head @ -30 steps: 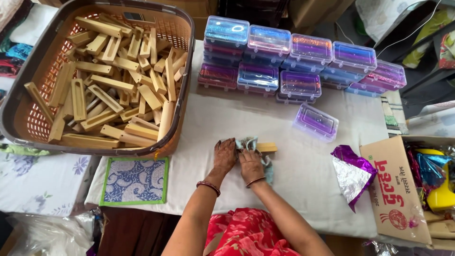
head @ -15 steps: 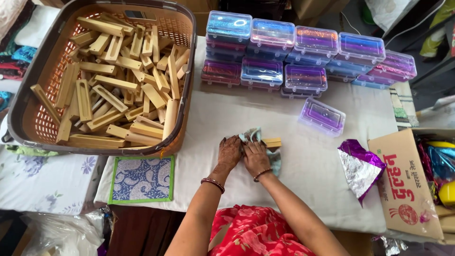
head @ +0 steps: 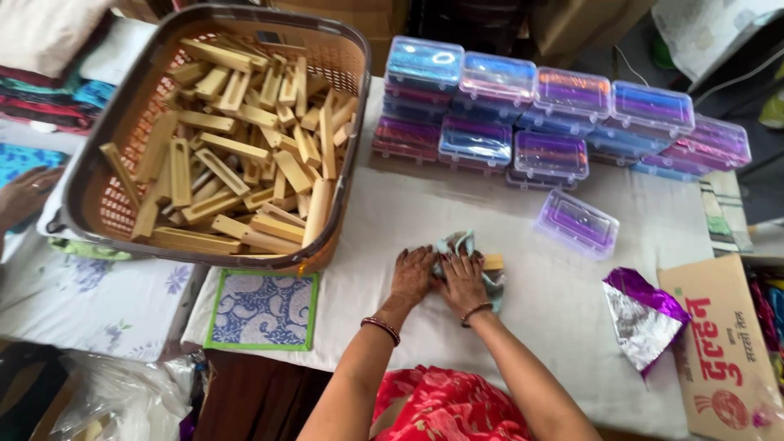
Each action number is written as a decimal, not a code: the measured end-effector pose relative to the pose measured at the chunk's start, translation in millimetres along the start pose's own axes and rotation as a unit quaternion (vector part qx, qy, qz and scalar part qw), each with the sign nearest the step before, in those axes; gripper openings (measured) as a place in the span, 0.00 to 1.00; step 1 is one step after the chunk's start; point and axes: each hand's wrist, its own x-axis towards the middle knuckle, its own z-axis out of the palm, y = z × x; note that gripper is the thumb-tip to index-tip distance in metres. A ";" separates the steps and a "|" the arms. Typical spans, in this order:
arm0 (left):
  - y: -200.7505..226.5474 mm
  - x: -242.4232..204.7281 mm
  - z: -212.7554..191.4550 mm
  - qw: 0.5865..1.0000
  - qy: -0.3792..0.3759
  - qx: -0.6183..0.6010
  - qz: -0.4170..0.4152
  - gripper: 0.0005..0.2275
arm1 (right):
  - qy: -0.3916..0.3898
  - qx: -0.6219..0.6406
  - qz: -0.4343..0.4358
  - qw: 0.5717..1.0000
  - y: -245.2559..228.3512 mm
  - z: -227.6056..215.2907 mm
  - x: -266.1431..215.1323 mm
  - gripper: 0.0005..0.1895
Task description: Cleaning and preparing wooden components in a workshop.
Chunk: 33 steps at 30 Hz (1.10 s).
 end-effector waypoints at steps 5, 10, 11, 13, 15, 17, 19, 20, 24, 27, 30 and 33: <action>-9.4 5.9 25.5 0.998 0.045 -0.049 0.012 0.22 | -0.014 0.051 -0.035 0.998 38.3 -25.1 -5.8 0.34; -2.2 -0.1 2.6 0.996 -0.004 -0.091 -0.008 0.21 | 0.011 0.108 0.164 0.980 26.9 -15.4 1.8 0.33; -6.7 2.6 13.9 0.997 0.002 -0.078 -0.003 0.22 | 0.014 0.035 0.116 0.993 8.8 -22.1 0.4 0.35; -17.6 9.8 38.8 0.998 0.006 -0.065 0.004 0.23 | 0.015 -0.038 0.069 0.997 -12.6 -14.1 -0.7 0.37; -31.4 19.7 64.1 0.996 0.071 -0.046 0.028 0.26 | 0.071 0.099 -0.013 0.993 -19.4 13.8 1.1 0.33; -27.6 16.9 55.0 0.996 0.072 -0.045 0.034 0.25 | 0.155 0.128 -0.067 0.977 28.3 57.8 1.4 0.21; -20.2 11.0 34.5 0.995 0.076 -0.043 0.038 0.24 | 0.239 0.157 -0.122 0.951 60.4 61.4 1.3 0.11; -13.2 6.0 20.1 0.996 0.040 -0.073 0.012 0.23 | 0.241 0.180 -0.088 0.950 69.5 43.8 -1.1 0.12; -1.8 2.7 9.7 0.994 0.009 -0.103 -0.027 0.22 | 0.238 0.229 0.058 0.942 82.4 22.0 2.8 0.13; -4.7 1.9 12.1 0.995 0.009 -0.099 -0.014 0.21 | 0.137 0.109 0.038 0.984 20.4 27.7 15.5 0.16; -14.8 11.9 30.7 1.000 0.010 -0.025 -0.003 0.20 | 0.125 0.097 -0.019 0.987 -7.4 30.2 -2.1 0.20; -9.8 2.2 20.7 0.999 0.023 -0.014 0.034 0.24 | 0.122 0.091 -0.024 0.988 -1.3 -51.3 -18.9 0.33</action>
